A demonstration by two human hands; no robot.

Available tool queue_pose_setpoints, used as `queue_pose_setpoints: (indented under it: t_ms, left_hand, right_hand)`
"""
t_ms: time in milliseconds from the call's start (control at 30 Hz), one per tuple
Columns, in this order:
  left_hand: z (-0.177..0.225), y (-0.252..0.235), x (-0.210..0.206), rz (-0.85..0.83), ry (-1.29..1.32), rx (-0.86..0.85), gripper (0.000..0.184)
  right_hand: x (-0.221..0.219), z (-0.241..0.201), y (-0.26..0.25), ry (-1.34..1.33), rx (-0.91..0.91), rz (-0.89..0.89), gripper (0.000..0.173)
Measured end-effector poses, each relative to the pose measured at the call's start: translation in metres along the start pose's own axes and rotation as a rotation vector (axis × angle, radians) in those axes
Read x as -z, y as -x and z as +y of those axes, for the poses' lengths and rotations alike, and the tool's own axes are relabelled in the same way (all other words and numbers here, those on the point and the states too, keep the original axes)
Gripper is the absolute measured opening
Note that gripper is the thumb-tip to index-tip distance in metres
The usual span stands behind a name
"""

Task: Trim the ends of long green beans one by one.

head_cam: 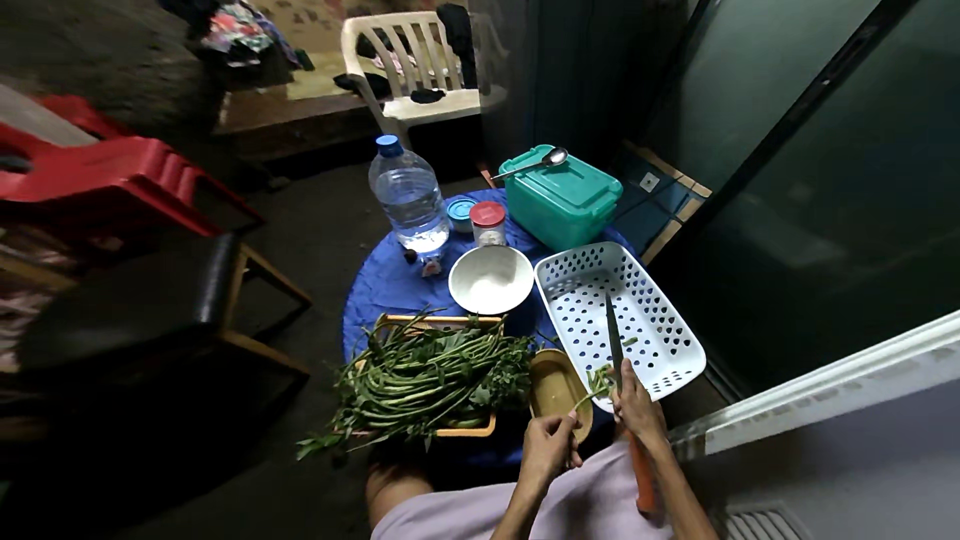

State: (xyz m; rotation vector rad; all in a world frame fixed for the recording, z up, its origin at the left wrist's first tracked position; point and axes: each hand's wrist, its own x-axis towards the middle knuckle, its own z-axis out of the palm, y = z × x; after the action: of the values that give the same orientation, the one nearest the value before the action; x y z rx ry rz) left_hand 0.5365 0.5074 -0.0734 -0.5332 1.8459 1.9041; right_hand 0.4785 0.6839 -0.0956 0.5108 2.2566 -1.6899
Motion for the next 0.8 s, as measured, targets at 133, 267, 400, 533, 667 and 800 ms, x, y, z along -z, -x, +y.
queue_pose_setpoints:
  t_ms: [133,267,400,533,667,800]
  left_hand:
    - [0.007,-0.013,-0.005,-0.002,0.008,-0.015,0.030]
    - [0.014,-0.014,-0.012,-0.084,0.096,0.010,0.030]
    - [0.010,-0.007,-0.008,-0.126,0.086,0.033,0.029]
    - [0.004,-0.007,-0.005,-0.104,0.035,0.032,0.026]
    - [0.008,-0.008,-0.006,-0.075,-0.027,0.005,0.027]
    - [0.010,-0.014,0.002,-0.064,-0.050,0.001,0.028]
  right_hand:
    - [0.002,0.001,0.012,-0.087,0.107,-0.152,0.061]
    - [-0.007,0.009,0.013,-0.041,0.097,-0.198,0.065]
    - [-0.010,0.009,0.009,0.044,0.101,-0.090,0.068]
    - [-0.008,0.004,0.005,0.083,0.038,-0.049,0.069]
    - [-0.006,0.003,0.000,0.042,-0.051,-0.006,0.072]
    - [0.006,-0.003,0.002,-0.041,-0.013,-0.024,0.067]
